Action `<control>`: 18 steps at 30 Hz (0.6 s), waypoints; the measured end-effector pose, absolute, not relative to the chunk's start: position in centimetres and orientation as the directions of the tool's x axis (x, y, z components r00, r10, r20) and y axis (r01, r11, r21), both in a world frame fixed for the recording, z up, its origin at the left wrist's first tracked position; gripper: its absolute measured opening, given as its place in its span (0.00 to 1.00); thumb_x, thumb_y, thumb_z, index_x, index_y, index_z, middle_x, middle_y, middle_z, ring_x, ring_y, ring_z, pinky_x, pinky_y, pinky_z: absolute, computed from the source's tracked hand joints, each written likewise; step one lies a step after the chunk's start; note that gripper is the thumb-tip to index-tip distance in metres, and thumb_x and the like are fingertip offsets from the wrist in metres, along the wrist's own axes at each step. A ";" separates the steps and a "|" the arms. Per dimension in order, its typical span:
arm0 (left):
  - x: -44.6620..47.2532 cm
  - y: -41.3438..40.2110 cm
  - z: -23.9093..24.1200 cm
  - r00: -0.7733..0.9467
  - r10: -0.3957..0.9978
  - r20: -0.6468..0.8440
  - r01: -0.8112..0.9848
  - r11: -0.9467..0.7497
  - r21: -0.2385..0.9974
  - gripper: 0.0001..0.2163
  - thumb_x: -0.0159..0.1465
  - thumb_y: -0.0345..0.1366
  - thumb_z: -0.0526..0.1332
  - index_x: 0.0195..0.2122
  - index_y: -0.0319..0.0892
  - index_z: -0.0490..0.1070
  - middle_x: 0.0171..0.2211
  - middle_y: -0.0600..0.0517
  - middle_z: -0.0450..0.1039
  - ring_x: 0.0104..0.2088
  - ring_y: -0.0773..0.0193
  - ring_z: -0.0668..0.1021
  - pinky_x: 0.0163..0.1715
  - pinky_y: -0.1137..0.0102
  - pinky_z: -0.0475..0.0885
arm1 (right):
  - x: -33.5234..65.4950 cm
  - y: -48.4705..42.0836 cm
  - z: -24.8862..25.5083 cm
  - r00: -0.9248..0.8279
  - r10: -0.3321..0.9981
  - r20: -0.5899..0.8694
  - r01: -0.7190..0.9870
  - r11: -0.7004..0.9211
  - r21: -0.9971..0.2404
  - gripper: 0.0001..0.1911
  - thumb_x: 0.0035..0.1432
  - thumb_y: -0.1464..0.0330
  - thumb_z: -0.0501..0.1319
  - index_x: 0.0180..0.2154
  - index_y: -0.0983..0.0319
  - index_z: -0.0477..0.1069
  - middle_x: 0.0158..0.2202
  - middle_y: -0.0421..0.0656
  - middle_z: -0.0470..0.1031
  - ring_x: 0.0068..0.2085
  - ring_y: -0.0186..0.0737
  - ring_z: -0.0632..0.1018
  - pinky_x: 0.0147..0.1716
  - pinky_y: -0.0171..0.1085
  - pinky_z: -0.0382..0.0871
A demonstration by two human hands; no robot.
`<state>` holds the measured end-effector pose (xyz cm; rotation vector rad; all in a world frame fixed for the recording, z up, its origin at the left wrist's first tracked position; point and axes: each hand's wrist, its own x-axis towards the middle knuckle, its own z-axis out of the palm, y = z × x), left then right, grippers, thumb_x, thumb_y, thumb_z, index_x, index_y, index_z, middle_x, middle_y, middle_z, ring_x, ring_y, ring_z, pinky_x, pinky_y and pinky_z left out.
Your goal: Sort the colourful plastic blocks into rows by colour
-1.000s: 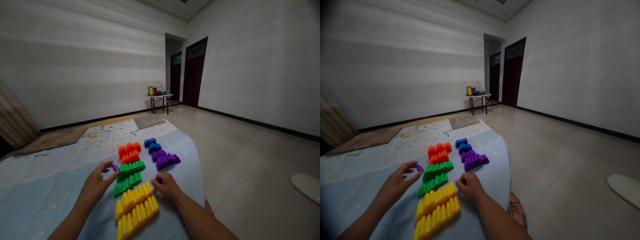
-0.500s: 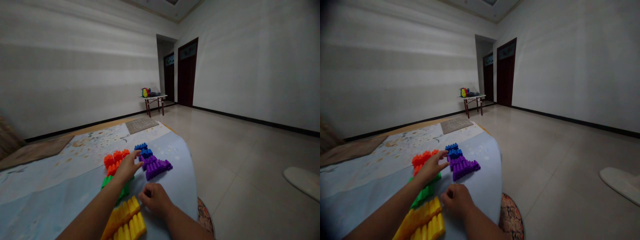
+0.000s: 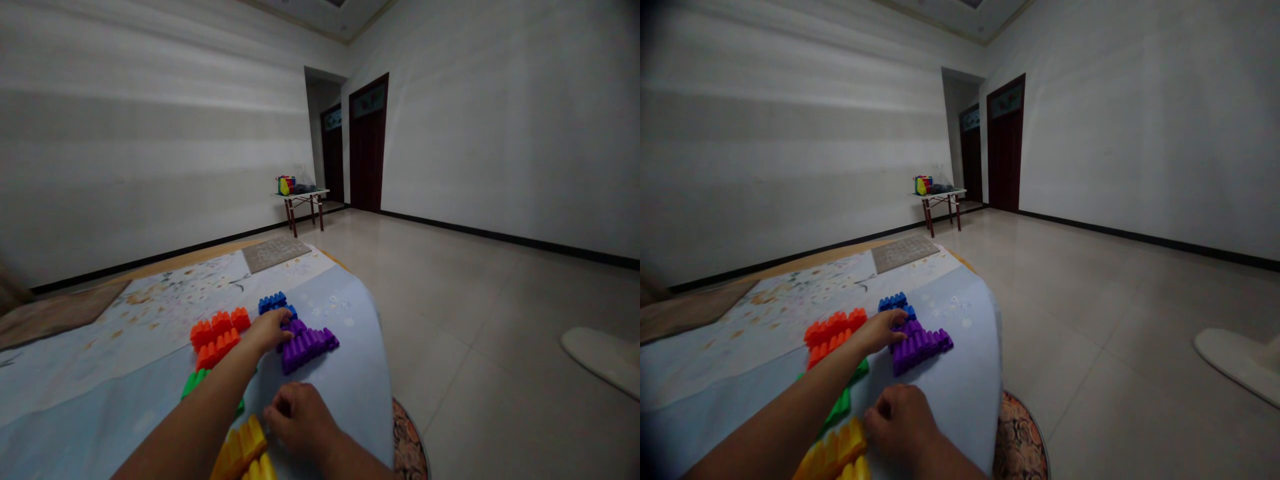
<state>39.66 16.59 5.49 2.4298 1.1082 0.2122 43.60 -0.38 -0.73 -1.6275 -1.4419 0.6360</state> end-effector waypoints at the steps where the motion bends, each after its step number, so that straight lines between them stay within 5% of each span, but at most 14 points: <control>1: 39.7 16.6 5.5 0.665 0.745 -0.049 0.675 -0.572 0.466 0.24 0.46 0.33 0.65 0.47 0.40 0.71 0.45 0.44 0.76 0.44 0.54 0.76 0.44 0.66 0.69 | 43.6 -0.4 -0.7 0.206 0.966 0.158 0.536 0.024 -0.844 0.06 0.49 0.71 0.59 0.22 0.63 0.71 0.21 0.37 0.70 0.24 0.30 0.66 0.24 0.30 0.53; 12: 37.2 14.6 10.9 0.568 0.810 0.145 0.665 -0.556 0.499 0.19 0.56 0.45 0.57 0.45 0.40 0.72 0.44 0.47 0.77 0.44 0.58 0.76 0.45 0.68 0.69 | 43.6 -0.4 -0.6 0.203 0.965 0.164 0.562 0.022 -0.827 0.07 0.51 0.71 0.59 0.22 0.63 0.70 0.21 0.37 0.69 0.25 0.31 0.67 0.25 0.30 0.55; 18: 24.1 9.2 11.3 0.204 0.879 0.430 0.772 -0.415 0.482 0.21 0.60 0.54 0.46 0.37 0.48 0.73 0.38 0.54 0.77 0.42 0.58 0.76 0.42 0.67 0.72 | 43.6 -0.5 -0.8 0.203 0.962 0.184 0.559 0.041 -0.828 0.08 0.51 0.70 0.60 0.22 0.63 0.69 0.22 0.38 0.70 0.26 0.30 0.67 0.27 0.30 0.55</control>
